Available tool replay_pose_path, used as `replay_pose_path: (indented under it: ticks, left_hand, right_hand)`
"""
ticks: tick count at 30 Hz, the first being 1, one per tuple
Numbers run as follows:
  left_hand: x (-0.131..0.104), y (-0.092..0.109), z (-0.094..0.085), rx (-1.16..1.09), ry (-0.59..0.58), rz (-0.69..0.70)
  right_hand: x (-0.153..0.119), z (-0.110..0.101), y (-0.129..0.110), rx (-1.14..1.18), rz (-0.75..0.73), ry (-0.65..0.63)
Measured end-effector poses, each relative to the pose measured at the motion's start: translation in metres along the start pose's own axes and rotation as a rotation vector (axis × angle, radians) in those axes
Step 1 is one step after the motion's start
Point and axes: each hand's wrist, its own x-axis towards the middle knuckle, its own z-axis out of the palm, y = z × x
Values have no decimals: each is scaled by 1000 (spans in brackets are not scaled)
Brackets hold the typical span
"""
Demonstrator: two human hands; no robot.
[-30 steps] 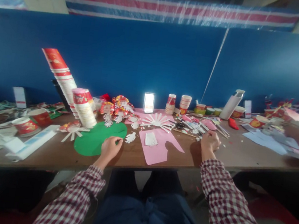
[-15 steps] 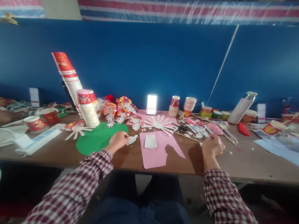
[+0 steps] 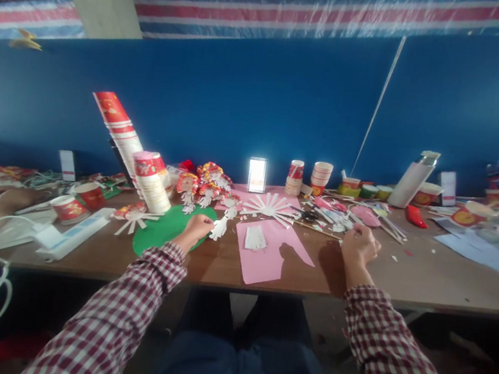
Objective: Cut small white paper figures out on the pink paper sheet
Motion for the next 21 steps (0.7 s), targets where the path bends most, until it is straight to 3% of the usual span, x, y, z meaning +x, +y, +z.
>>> replay_pose_path:
  ticks: [6, 12, 17, 21]
  left_hand:
    - [5, 2, 2, -24, 56, -22]
    - [-9, 9, 5, 108, 227, 127]
    - [-38, 26, 32, 133, 125, 328]
    - [-52, 37, 51, 134, 72, 386]
  right_hand:
    - [0, 0, 0, -14, -4, -8]
    - [-3, -1, -1, -23, -50, -2]
    - [-4, 0, -1, -31, -97, 1]
    - [-4, 0, -1, -26, -118, -5]
